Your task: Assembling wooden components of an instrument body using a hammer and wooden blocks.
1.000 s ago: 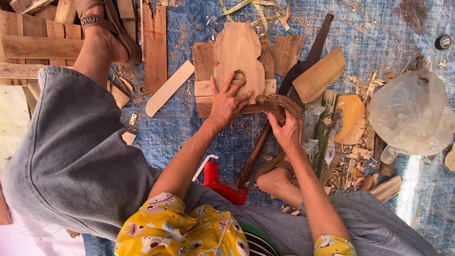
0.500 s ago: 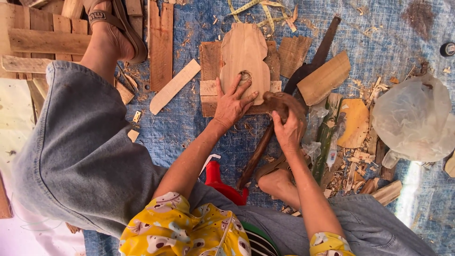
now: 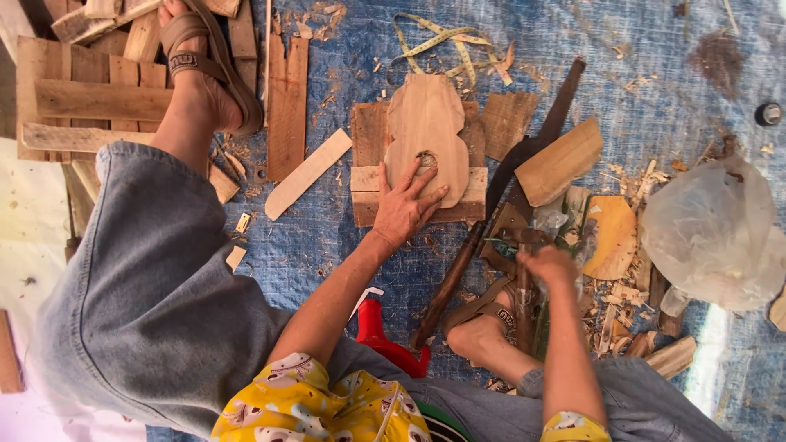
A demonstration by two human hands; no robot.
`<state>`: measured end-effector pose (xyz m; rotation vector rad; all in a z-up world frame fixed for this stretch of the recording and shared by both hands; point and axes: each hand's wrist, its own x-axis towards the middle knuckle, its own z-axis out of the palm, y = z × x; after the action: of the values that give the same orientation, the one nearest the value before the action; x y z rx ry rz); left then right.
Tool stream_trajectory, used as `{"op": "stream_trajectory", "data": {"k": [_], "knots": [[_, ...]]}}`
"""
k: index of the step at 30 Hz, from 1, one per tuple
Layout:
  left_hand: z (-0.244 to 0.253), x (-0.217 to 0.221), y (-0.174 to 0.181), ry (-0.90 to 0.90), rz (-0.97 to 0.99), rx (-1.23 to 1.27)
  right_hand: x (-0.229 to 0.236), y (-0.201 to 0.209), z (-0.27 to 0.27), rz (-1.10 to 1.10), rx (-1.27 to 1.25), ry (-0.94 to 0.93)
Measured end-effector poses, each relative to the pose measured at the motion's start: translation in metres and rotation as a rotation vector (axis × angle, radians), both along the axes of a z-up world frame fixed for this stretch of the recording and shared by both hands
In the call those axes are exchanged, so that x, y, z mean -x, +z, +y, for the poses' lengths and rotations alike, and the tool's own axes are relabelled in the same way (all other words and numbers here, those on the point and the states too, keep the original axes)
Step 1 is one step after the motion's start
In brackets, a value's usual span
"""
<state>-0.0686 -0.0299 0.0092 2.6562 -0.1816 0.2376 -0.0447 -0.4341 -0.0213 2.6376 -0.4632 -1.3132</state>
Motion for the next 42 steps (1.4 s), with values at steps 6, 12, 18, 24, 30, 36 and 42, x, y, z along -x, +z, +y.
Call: {"op": "stream_trajectory", "data": {"k": [6, 12, 18, 24, 30, 36, 42], "knots": [[0.001, 0.000, -0.005, 0.012, -0.042, -0.014, -0.072, 0.124, 0.221, -1.101, -0.803, 0.515], [0.009, 0.012, -0.002, -0.068, -0.015, -0.006, -0.061, -0.017, 0.483, -0.979, -1.046, 1.121], [0.004, -0.002, -0.007, 0.023, -0.102, 0.092, -0.035, -0.053, 0.510, -0.912, -0.527, 1.300], [0.003, -0.002, -0.014, 0.051, -0.151, 0.111, -0.030, -0.089, 0.511, -0.602, -0.611, 1.190], [-0.022, 0.011, -0.047, 0.077, 0.080, 0.075, -0.085, 0.072, 0.461, -1.063, -1.056, 0.941], [0.004, -0.002, 0.004, -0.004, -0.017, 0.029, -0.191, 0.089, 0.242, -0.972, -0.692, -0.006], [0.003, -0.002, 0.006, -0.010, -0.005, 0.011, -0.209, 0.007, 0.191, -0.658, -0.948, -0.137]]}}
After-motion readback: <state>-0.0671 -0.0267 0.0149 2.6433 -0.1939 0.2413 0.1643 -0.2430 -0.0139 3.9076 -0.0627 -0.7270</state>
